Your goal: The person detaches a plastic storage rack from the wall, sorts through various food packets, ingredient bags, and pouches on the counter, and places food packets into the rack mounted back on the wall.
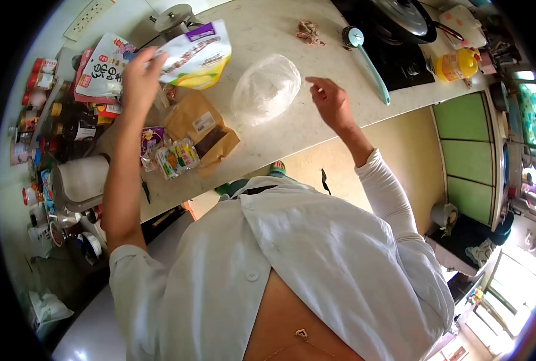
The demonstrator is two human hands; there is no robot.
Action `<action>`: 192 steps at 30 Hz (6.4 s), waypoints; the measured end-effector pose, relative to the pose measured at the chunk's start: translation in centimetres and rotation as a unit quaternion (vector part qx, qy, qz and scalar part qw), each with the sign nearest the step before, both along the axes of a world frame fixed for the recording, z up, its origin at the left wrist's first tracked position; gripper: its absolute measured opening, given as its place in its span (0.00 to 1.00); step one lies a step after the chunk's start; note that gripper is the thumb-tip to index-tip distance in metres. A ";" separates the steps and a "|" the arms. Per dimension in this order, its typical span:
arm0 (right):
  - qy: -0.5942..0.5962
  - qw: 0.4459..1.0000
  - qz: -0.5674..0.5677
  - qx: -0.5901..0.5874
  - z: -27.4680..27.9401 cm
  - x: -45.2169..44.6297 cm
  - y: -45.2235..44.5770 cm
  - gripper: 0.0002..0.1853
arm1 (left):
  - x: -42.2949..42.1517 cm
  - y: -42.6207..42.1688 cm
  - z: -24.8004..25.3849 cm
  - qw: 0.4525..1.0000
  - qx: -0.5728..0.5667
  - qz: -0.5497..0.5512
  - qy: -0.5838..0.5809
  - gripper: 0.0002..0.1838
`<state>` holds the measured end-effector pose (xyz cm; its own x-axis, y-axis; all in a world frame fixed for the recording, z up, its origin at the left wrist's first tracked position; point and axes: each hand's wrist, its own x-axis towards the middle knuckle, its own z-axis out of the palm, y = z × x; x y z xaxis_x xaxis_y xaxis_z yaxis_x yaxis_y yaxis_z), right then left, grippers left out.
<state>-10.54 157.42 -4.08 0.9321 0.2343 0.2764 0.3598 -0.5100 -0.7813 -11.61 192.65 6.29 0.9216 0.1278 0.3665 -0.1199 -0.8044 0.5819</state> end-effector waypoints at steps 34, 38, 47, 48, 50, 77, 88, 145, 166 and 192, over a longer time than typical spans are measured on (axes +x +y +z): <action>-0.455 0.754 0.421 -0.219 13.8 6.9 17.0 0.09 | 1.1 -5.4 -4.9 0.974 -0.205 -0.036 -0.087 0.05; -0.404 0.788 0.415 -0.208 14.1 7.6 15.9 0.10 | 2.0 -6.8 -4.6 0.971 -0.179 -0.013 -0.155 0.04; -0.336 0.803 0.306 -0.386 14.8 6.0 15.2 0.06 | 1.8 -8.7 -4.7 0.988 -0.103 0.024 -0.109 0.06; -0.325 0.820 0.277 -0.381 15.1 5.6 15.2 0.07 | 1.8 -8.8 -4.7 0.986 -0.108 0.029 -0.125 0.06; -0.313 0.837 0.249 -0.374 15.7 5.1 15.2 0.07 | 1.8 -8.7 -4.9 0.983 -0.112 0.034 -0.139 0.06; -0.475 0.795 0.261 -0.273 12.5 5.4 15.1 0.10 | 1.5 -7.4 -2.7 0.988 -0.090 0.024 -0.123 0.07; -0.362 0.859 0.231 -0.279 13.5 4.5 15.1 0.09 | 1.2 -7.9 -3.6 0.982 -0.098 0.083 -0.137 0.09; -0.326 0.821 0.334 -0.328 8.1 4.8 17.7 0.07 | 0.4 -7.5 -10.0 0.969 -0.211 0.050 -0.116 0.08; -0.303 0.799 0.432 -0.287 9.9 -0.4 19.4 0.26 | -20.8 10.1 1.7 0.908 -0.298 0.271 -0.110 0.11; -0.100 0.897 0.303 -0.306 9.4 -10.5 30.3 0.14 | -22.1 53.0 2.7 0.971 -0.098 0.209 0.055 0.15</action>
<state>-21.05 187.71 5.33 0.5283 0.8461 0.0706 0.8176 -0.4846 -0.3110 -33.66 245.61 9.01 0.8058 0.5573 0.2001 0.2653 -0.6420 0.7194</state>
